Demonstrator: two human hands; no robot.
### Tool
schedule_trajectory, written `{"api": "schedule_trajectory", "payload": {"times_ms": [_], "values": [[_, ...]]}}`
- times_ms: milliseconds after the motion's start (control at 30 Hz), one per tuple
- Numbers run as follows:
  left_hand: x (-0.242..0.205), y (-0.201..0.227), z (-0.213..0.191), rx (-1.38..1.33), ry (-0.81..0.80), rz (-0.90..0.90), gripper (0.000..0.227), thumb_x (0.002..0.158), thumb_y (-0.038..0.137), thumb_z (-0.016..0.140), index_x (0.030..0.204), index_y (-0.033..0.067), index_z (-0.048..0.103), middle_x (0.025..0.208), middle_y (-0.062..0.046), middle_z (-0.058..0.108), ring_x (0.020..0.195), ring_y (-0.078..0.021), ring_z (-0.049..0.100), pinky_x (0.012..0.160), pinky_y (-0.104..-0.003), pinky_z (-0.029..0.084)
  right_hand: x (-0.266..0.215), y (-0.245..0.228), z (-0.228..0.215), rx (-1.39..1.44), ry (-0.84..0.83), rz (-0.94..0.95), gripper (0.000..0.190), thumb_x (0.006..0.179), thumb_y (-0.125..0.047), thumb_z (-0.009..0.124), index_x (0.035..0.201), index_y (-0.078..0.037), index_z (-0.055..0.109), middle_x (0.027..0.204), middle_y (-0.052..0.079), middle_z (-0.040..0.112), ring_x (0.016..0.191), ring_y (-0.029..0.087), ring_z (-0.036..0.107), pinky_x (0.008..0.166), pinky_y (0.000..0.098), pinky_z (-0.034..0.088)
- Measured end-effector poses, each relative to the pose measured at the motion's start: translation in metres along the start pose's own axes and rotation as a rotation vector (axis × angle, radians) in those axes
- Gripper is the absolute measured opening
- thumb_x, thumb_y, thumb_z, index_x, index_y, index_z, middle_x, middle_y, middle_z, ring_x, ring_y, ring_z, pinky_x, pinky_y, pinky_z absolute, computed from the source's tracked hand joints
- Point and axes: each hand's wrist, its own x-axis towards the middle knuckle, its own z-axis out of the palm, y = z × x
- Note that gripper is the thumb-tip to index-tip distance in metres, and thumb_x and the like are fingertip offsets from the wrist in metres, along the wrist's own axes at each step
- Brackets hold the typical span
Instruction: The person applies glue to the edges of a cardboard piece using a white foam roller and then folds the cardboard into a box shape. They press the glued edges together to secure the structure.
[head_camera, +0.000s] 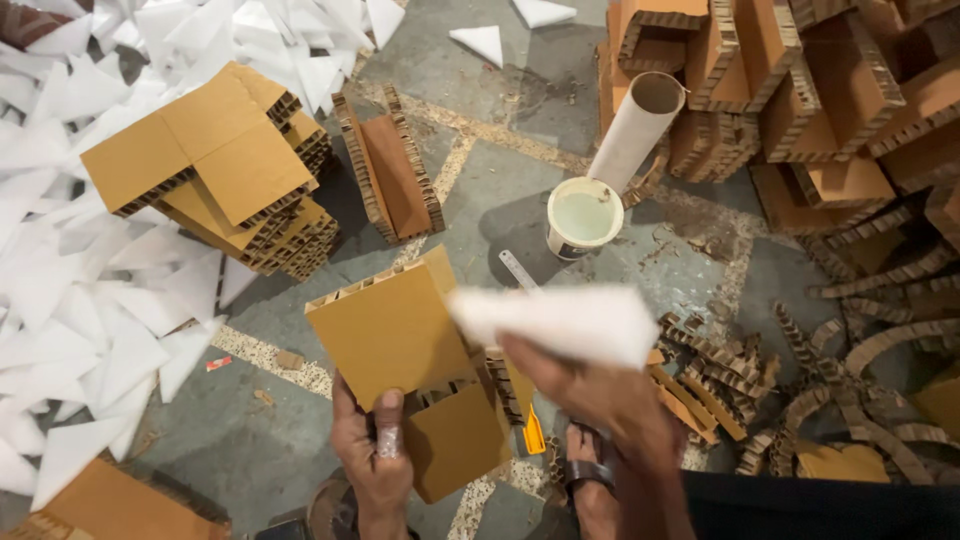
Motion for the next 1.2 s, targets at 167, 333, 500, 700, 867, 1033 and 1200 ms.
{"api": "schedule_trajectory", "payload": {"times_ms": [167, 333, 500, 700, 867, 1033, 1200], "values": [[-0.002, -0.023, -0.008, -0.109, 0.032, -0.206, 0.036, 0.106, 0.01, 0.058, 0.137, -0.0077, 0.055, 0.098, -0.007, 0.058, 0.081, -0.0088, 0.049, 0.071, -0.024, 0.04, -0.018, 0.02, -0.006, -0.157, 0.052, -0.339, 0.022, 0.091, -0.017, 0.077, 0.111, -0.008, 0.078, 0.1, 0.009, 0.079, 0.084, 0.021, 0.075, 0.074, 0.0334, 0.06], [-0.002, -0.031, -0.001, -0.3, -0.052, -0.222, 0.038, 0.102, 0.01, 0.056, 0.137, -0.004, 0.05, 0.114, -0.004, 0.064, 0.1, -0.0093, 0.059, 0.089, -0.025, 0.05, 0.027, 0.019, 0.011, 0.348, 0.196, 0.285, 0.022, 0.084, -0.016, 0.083, 0.104, -0.01, 0.079, 0.086, 0.008, 0.08, 0.073, 0.021, 0.075, 0.064, 0.0318, 0.061], [-0.009, -0.05, -0.018, -0.316, -0.017, -0.24, 0.038, 0.102, 0.011, 0.059, 0.136, -0.0041, 0.052, 0.11, -0.003, 0.064, 0.095, -0.008, 0.057, 0.086, -0.023, 0.046, 0.014, 0.04, -0.002, -0.62, 0.107, -0.739, 0.019, 0.093, -0.015, 0.083, 0.111, -0.021, 0.08, 0.097, 0.007, 0.08, 0.077, 0.019, 0.074, 0.069, 0.0293, 0.058], [-0.015, -0.074, -0.026, -0.392, -0.027, -0.301, 0.037, 0.109, 0.011, 0.063, 0.14, -0.007, 0.054, 0.092, 0.003, 0.055, 0.076, -0.0033, 0.046, 0.068, -0.02, 0.038, -0.003, 0.019, -0.008, -0.073, -0.015, -0.03, 0.022, 0.078, -0.02, 0.085, 0.098, -0.014, 0.082, 0.08, 0.004, 0.08, 0.068, 0.014, 0.077, 0.059, 0.0292, 0.062], [-0.004, -0.046, -0.013, -0.382, -0.091, -0.32, 0.043, 0.103, 0.018, 0.059, 0.139, -0.0039, 0.05, 0.097, -0.001, 0.063, 0.08, -0.007, 0.056, 0.072, -0.024, 0.048, 0.045, 0.003, 0.006, 0.267, 0.096, 0.291, 0.022, 0.08, -0.018, 0.081, 0.098, -0.006, 0.08, 0.075, 0.008, 0.079, 0.063, 0.016, 0.076, 0.055, 0.0308, 0.061], [-0.007, -0.046, -0.022, -0.371, -0.06, -0.292, 0.046, 0.1, 0.018, 0.059, 0.139, -0.0047, 0.048, 0.108, -0.003, 0.066, 0.094, -0.0094, 0.061, 0.084, -0.027, 0.05, 0.005, 0.017, -0.003, 0.066, -0.046, 0.102, 0.024, 0.076, -0.02, 0.084, 0.095, -0.005, 0.081, 0.073, 0.006, 0.08, 0.061, 0.015, 0.077, 0.053, 0.0295, 0.062], [-0.016, -0.068, -0.032, -0.343, -0.013, -0.378, 0.05, 0.107, 0.013, 0.061, 0.15, -0.0105, 0.05, 0.099, -0.006, 0.055, 0.082, -0.0112, 0.046, 0.072, -0.028, 0.037, -0.008, 0.026, -0.002, 0.121, -0.102, 0.076, 0.021, 0.078, -0.017, 0.082, 0.096, -0.006, 0.083, 0.074, 0.006, 0.08, 0.064, 0.015, 0.078, 0.055, 0.0292, 0.064]]}}
